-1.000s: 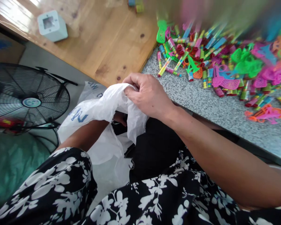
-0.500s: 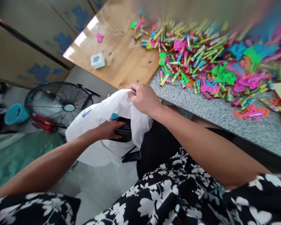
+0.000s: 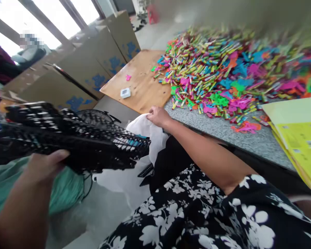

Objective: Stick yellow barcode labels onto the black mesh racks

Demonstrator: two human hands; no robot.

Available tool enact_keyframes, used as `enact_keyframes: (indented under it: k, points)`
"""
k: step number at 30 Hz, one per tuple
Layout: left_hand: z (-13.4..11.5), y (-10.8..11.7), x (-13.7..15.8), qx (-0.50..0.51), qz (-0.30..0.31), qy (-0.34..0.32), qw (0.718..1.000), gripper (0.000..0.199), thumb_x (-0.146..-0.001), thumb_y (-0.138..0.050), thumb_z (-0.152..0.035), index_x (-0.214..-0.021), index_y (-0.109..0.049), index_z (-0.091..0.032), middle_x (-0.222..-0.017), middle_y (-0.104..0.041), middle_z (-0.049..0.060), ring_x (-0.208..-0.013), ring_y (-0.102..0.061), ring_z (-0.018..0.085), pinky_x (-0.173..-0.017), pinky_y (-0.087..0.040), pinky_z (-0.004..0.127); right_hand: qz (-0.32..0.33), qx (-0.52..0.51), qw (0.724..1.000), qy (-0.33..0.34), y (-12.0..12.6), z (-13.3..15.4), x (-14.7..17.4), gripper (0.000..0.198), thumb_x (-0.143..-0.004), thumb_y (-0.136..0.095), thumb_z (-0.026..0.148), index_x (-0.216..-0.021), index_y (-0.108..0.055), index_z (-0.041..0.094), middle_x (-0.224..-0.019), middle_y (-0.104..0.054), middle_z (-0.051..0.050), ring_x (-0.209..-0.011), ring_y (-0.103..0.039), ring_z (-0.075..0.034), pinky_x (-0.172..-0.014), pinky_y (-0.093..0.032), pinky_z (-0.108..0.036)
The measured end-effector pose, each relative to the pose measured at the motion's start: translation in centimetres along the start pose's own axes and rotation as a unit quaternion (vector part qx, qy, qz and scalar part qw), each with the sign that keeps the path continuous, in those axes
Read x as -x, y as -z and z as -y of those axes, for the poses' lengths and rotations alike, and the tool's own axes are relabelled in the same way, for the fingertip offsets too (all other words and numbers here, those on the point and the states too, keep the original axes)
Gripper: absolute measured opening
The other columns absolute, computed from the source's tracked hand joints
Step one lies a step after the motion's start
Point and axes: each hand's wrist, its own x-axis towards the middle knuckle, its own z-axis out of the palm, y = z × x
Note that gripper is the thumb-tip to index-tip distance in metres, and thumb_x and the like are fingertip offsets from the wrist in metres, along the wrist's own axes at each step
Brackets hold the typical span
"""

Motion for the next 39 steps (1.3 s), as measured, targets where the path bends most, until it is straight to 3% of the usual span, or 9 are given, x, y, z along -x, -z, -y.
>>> enact_keyframes:
  k: [4,8,11,16,20,26,31,35,39]
  points:
    - [-1.3,-5.4,2.1,0.121,0.027,0.052,0.991,0.083,-0.043,-0.105,-0.052,-0.118,-0.076,-0.029,-0.105,-0.084,-0.001,-0.126,-0.07,0.038,-0.104,-0.064,0.049,0.045,-0.07,0.997,-0.003,4.5,0.2,1.6,0.039,-0.096,-0.071,0.047,-0.12,-0.073,0.016,-0.121,-0.079,-0.013,-0.102,-0.074,-0.022,-0.08,-0.056,-0.028]
    - [0.7,-15.1,3.8,0.183,0.084,0.151,0.968,0.075,-0.042,-0.105,-0.048,-0.104,-0.076,-0.019,-0.1,-0.083,0.005,-0.122,-0.072,0.04,-0.105,-0.064,0.047,0.164,-0.29,0.943,0.02,12.0,-2.3,6.8,0.054,-0.099,-0.059,0.067,-0.125,-0.073,0.021,-0.134,-0.075,-0.011,-0.116,-0.073,-0.025,-0.087,-0.06,-0.032]
    - [2.8,-21.8,5.0,0.216,0.149,0.215,0.941,0.057,-0.055,-0.099,-0.04,-0.101,-0.075,-0.018,-0.098,-0.083,0.006,-0.121,-0.073,0.039,-0.104,-0.064,0.046,0.172,-0.279,0.944,0.037,16.7,-5.4,12.4,0.061,-0.086,-0.075,0.072,-0.124,-0.076,0.024,-0.129,-0.077,-0.009,-0.121,-0.071,-0.027,-0.096,-0.06,-0.036]
    - [5.3,-28.8,7.4,0.249,0.248,0.284,0.892,0.047,-0.061,-0.093,-0.034,-0.101,-0.074,-0.016,-0.098,-0.083,0.011,-0.119,-0.075,0.04,-0.103,-0.064,0.049,0.146,-0.219,0.964,-0.028,17.0,-10.9,20.2,0.065,-0.075,-0.086,0.066,-0.128,-0.075,0.029,-0.117,-0.079,-0.005,-0.111,-0.074,-0.03,-0.091,-0.063,-0.043]
    - [7.2,-30.4,9.0,0.205,0.279,0.313,0.884,0.055,-0.059,-0.095,-0.027,-0.108,-0.074,-0.013,-0.095,-0.083,0.013,-0.107,-0.079,0.038,-0.097,-0.067,0.048,0.032,-0.223,0.974,-0.003,11.8,-14.0,23.8,0.068,-0.077,-0.085,0.064,-0.134,-0.072,0.029,-0.126,-0.077,-0.007,-0.125,-0.068,-0.034,-0.112,-0.054,-0.055]
    - [8.6,-28.2,8.7,0.195,0.322,0.272,0.886,0.082,-0.051,-0.101,-0.024,-0.126,-0.07,-0.014,-0.102,-0.083,0.013,-0.102,-0.08,0.038,-0.093,-0.067,0.045,0.008,-0.282,0.959,0.004,6.3,-15.6,27.4,0.078,-0.086,-0.077,0.064,-0.153,-0.054,0.031,-0.147,-0.066,-0.006,-0.144,-0.056,-0.035,-0.129,-0.036,-0.059]
    - [8.6,-27.4,8.2,0.199,0.318,0.308,0.874,0.065,-0.059,-0.096,-0.032,-0.118,-0.074,-0.014,-0.093,-0.084,0.012,-0.104,-0.08,0.04,-0.093,-0.067,0.048,-0.055,-0.255,0.962,-0.074,4.1,-15.5,27.4,0.111,-0.072,-0.092,0.055,-0.164,-0.037,0.027,-0.172,-0.035,-0.016,-0.157,-0.039,-0.037,-0.132,-0.029,-0.055]
    - [7.8,-28.8,9.5,0.223,0.274,0.297,0.887,0.065,-0.063,-0.093,-0.039,-0.119,-0.073,-0.011,-0.094,-0.083,0.012,-0.107,-0.078,0.04,-0.095,-0.066,0.048,-0.007,-0.327,0.943,-0.057,4.1,-15.3,26.4,0.107,-0.076,-0.091,0.053,-0.163,-0.035,0.025,-0.158,-0.056,-0.015,-0.143,-0.057,-0.033,-0.124,-0.042,-0.052]
    - [7.0,-32.0,11.7,0.268,0.198,0.182,0.925,0.085,-0.065,-0.096,-0.041,-0.141,-0.063,-0.018,-0.12,-0.08,0.01,-0.116,-0.075,0.035,-0.105,-0.061,0.046,0.03,-0.262,0.964,0.021,8.9,-15.0,25.4,0.082,-0.084,-0.085,0.049,-0.153,-0.049,0.021,-0.137,-0.071,-0.009,-0.127,-0.065,-0.029,-0.117,-0.048,-0.047]
